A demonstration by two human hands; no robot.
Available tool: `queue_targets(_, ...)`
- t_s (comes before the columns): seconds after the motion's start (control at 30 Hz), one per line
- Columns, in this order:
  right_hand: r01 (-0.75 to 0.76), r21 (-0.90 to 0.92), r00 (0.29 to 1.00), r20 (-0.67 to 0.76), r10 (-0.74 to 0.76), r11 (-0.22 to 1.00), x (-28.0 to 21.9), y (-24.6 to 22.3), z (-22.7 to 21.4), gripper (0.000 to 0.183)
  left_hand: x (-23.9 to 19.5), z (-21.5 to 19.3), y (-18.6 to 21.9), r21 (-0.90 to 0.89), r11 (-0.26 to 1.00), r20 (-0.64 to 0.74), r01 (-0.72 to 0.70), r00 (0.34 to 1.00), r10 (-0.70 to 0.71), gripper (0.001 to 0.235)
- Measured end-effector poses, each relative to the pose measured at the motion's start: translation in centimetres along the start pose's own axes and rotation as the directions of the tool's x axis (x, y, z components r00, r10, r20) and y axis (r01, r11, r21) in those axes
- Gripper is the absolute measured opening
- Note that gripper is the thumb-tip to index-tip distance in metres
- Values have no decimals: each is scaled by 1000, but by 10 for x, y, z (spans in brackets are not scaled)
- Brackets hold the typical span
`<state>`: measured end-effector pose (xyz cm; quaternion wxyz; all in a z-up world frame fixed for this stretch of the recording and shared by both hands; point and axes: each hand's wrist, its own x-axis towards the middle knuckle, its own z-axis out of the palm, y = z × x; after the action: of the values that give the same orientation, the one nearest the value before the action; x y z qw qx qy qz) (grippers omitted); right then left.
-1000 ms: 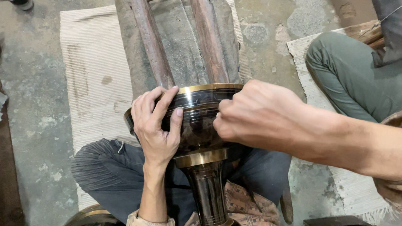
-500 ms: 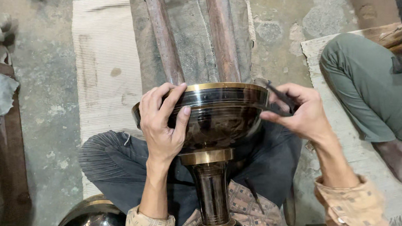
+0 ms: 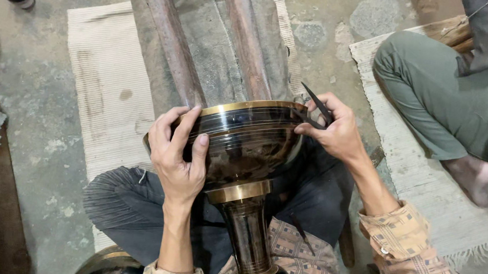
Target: The person sits on the floor and uses a small metal tool to engrave fine lines and patterns onto the surface of a polished metal vessel. They hold the vessel steady with one hand while carefully carving with the other.
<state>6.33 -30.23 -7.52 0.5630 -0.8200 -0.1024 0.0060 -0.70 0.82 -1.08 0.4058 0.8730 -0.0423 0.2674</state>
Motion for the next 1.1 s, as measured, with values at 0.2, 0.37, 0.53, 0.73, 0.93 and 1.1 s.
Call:
queue_targets(0.2, 19, -267, 999, -31, -28, 964, 4, -66, 7, 47, -15, -5, -21, -43, 997, -70, 57, 996, -60, 38)
queue_targets(0.37, 315, -376, 947, 68, -313, 871, 10, -118, 17, 45, -32, -4, -49, -135, 988, -146, 73, 985, -93, 43)
queue_targets(0.53, 322, -517, 946, 151, -286, 793, 13, -148, 28, 43, -42, -3, -67, -217, 970, -194, 112, 969, -155, 46)
queue_targets(0.73, 406, -491, 914, 197, -355, 771, 5, -161, 18, 42, -34, -6, -42, -147, 977, -166, 152, 970, -176, 54)
queue_targets(0.93, 201, -371, 972, 193, -136, 907, -24, -165, 1, 25, -15, 5, 8, 130, 991, 29, 11, 999, -15, 77)
queue_targets(1.1, -41, -457, 984, 134, 114, 889, -39, -174, -7, 43, -10, 15, 39, 257, 966, 125, -18, 992, -15, 108)
